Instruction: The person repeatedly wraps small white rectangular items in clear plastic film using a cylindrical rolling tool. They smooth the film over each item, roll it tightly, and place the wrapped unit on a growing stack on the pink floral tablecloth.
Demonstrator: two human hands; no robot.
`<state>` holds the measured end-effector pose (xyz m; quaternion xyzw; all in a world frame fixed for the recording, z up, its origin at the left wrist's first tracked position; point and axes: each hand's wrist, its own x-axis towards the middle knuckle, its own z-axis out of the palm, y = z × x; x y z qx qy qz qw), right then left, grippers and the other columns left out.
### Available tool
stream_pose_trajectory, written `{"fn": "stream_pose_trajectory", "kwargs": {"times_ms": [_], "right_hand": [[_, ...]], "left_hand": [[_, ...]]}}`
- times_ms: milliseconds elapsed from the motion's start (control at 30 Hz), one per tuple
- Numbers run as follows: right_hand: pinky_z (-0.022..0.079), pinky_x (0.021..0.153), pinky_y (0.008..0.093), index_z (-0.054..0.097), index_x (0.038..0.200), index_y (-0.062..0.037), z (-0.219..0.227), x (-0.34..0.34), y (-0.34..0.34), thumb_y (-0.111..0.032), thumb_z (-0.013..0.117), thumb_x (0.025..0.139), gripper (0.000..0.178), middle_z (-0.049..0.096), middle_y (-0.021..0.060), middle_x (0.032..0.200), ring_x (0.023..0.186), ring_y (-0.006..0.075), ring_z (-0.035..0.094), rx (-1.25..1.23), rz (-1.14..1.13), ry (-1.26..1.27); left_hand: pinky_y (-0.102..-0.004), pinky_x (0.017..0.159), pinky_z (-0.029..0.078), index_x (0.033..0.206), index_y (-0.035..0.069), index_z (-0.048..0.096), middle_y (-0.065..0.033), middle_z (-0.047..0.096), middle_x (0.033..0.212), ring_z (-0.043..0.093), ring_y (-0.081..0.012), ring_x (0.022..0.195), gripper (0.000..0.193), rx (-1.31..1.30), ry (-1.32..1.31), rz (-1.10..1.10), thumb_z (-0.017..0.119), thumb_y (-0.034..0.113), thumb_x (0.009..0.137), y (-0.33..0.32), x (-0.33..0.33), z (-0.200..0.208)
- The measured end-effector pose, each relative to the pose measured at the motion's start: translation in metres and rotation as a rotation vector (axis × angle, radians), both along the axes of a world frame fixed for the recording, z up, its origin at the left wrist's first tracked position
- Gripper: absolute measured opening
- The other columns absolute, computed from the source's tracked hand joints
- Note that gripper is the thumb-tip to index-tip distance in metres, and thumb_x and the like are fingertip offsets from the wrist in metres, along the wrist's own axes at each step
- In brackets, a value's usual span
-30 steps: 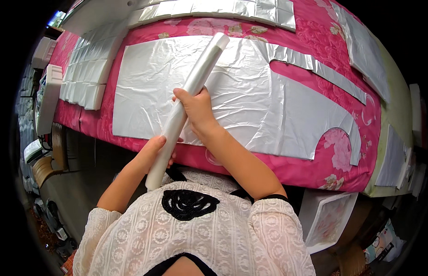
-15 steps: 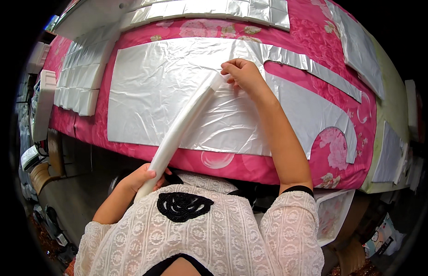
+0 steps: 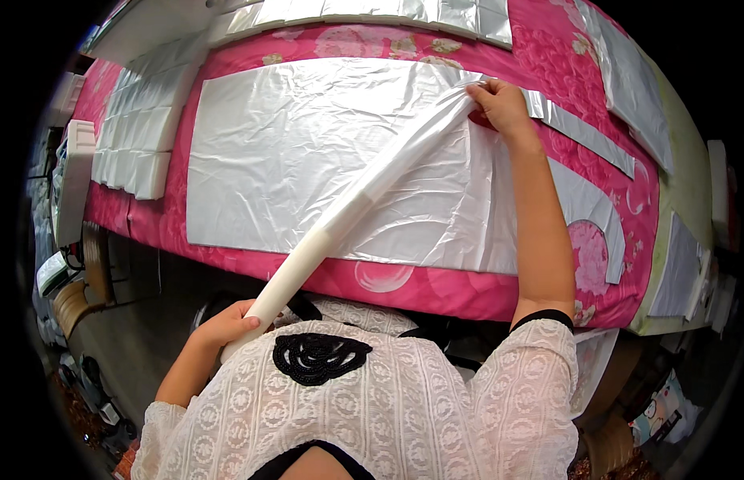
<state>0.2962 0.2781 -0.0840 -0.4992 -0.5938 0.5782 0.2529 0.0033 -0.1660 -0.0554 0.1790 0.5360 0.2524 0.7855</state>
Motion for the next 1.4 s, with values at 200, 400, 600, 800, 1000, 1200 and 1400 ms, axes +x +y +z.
{"fn": "stream_pose_trajectory", "kwargs": {"times_ms": [200,400,600,800,1000,1200,1400], "right_hand": [[0.037,0.052,0.0192,0.064,0.083,-0.0026,-0.001,0.048,0.032,-0.020,0.064,0.083,0.017,0.058,-0.0024,0.068,0.057,0.0037,0.047,0.214,-0.042,-0.090],[0.038,0.054,0.0182,0.064,0.085,-0.0024,0.013,-0.016,-0.008,-0.019,0.065,0.083,0.017,0.056,-0.0037,0.069,0.060,0.0029,0.046,0.151,0.157,-0.068],[0.040,0.057,0.0188,0.064,0.087,-0.0025,0.010,-0.062,-0.019,-0.021,0.066,0.083,0.018,0.056,-0.0037,0.071,0.063,0.0035,0.047,0.154,0.324,-0.114],[0.041,0.059,0.0186,0.064,0.089,-0.0035,0.015,-0.066,-0.014,-0.023,0.066,0.083,0.021,0.056,-0.0032,0.073,0.065,0.0041,0.049,0.121,0.395,-0.214],[0.049,0.069,0.0281,0.059,0.106,-0.0006,0.020,-0.070,-0.037,-0.024,0.066,0.080,0.036,0.057,0.0126,0.104,0.085,0.0163,0.058,0.321,0.145,-0.180],[0.043,0.086,0.0390,0.057,0.114,-0.0061,0.042,-0.042,-0.177,-0.019,0.066,0.076,0.041,0.054,0.0139,0.114,0.102,0.0304,0.053,0.717,0.570,-0.339],[0.044,0.081,0.0383,0.058,0.114,-0.0089,0.029,-0.043,-0.161,-0.011,0.065,0.074,0.041,0.059,0.0077,0.104,0.095,0.0268,0.055,0.885,0.529,-0.366]], "left_hand": [[-0.0280,0.076,0.049,0.117,-0.002,0.051,-0.0089,0.061,0.096,0.060,-0.0146,0.086,0.061,-0.152,-0.190,-0.241,0.072,0.037,0.075,-0.002,-0.049,0.016],[-0.0315,0.076,0.048,0.112,0.005,0.056,-0.0117,0.063,0.094,0.062,-0.0258,0.081,0.052,0.645,0.621,-0.796,0.074,0.032,0.071,0.127,-0.009,0.046],[-0.0394,0.080,0.049,0.102,0.004,0.059,-0.0100,0.060,0.097,0.059,-0.0288,0.087,0.049,1.477,1.333,-0.468,0.076,0.029,0.063,0.183,0.038,0.023],[-0.0443,0.105,0.027,0.128,-0.005,0.039,-0.0202,0.038,0.134,0.035,-0.0324,0.125,0.079,1.533,0.895,-0.867,0.060,0.050,0.074,0.155,0.059,-0.012],[-0.0463,0.109,0.015,0.133,-0.007,0.033,-0.0205,0.028,0.143,0.024,-0.0321,0.135,0.083,1.426,1.017,-0.947,0.039,0.060,0.083,0.132,0.073,-0.026],[-0.0449,0.109,0.016,0.135,-0.005,0.032,-0.0178,0.025,0.145,0.021,-0.0289,0.136,0.079,1.354,1.194,-0.893,0.043,0.053,0.082,0.113,0.098,-0.031],[-0.0479,0.110,0.012,0.134,-0.005,0.032,-0.0198,0.026,0.144,0.020,-0.0319,0.136,0.075,1.336,1.239,-0.892,0.041,0.051,0.085,0.107,0.107,-0.032]]}}
